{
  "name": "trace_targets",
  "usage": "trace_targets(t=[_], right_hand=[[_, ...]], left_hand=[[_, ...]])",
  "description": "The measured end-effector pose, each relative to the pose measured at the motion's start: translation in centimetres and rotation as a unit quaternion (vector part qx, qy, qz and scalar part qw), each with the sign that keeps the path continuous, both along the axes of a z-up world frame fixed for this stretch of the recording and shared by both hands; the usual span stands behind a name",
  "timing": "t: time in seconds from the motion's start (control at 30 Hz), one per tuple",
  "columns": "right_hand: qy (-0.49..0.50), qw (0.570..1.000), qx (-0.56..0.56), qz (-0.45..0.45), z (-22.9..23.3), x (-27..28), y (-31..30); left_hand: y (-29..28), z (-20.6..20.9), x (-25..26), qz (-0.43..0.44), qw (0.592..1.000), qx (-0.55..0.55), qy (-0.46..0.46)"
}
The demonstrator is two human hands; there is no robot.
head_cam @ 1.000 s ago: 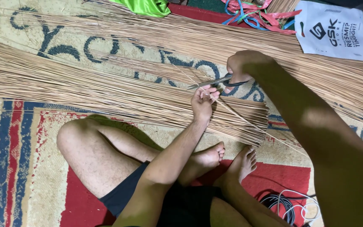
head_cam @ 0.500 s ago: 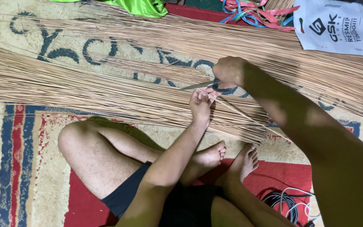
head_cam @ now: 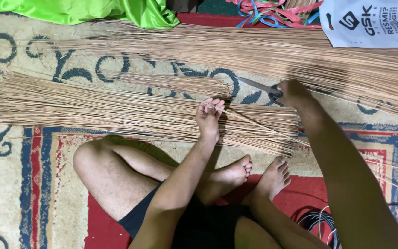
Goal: Trimming and aligning bundles of thin wooden sticks using scissors while sitting on the floor
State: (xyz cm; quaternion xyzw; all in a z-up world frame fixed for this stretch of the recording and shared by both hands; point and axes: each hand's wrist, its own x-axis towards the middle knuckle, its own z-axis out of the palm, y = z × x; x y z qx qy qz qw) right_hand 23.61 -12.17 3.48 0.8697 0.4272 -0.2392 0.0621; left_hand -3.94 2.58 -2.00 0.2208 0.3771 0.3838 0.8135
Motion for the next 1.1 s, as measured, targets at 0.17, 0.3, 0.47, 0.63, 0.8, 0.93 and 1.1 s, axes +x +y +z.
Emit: trace_targets(t=[0.17, 0.3, 0.47, 0.63, 0.8, 0.93, 1.1], right_hand=[[-0.018, 0.996, 0.078, -0.038, 2.0, -3.5, 1.4], [0.127, 0.953, 0.275, 0.022, 2.8, -11.2, 3.9], [0.225, 0.936, 0.267, 0.044, 2.6, -16.3, 3.0], [0.197, 0.928, 0.309, 0.067, 3.1, -17.8, 3.4], [0.086, 0.938, 0.331, 0.060, 2.1, -20.1, 3.9], [0.033, 0.940, 0.332, 0.077, 3.1, -24.5, 4.8], [-0.040, 0.917, 0.374, 0.130, 3.9, -26.5, 4.7]], left_hand=[[0.2, 1.1, -0.2, 0.000, 1.000, -0.003, -0.009], [2.5, 2.1, -1.1, 0.035, 0.999, -0.010, -0.018], [7.5, 0.9, -4.0, 0.060, 0.998, 0.004, -0.027], [11.9, -1.7, -8.2, 0.085, 0.996, 0.004, -0.037], [6.9, 5.2, -11.8, 0.100, 0.863, 0.325, 0.374], [2.8, 9.0, -11.8, -0.086, 0.674, 0.629, 0.378], [3.2, 7.0, -11.2, -0.343, 0.389, 0.747, 0.417]])
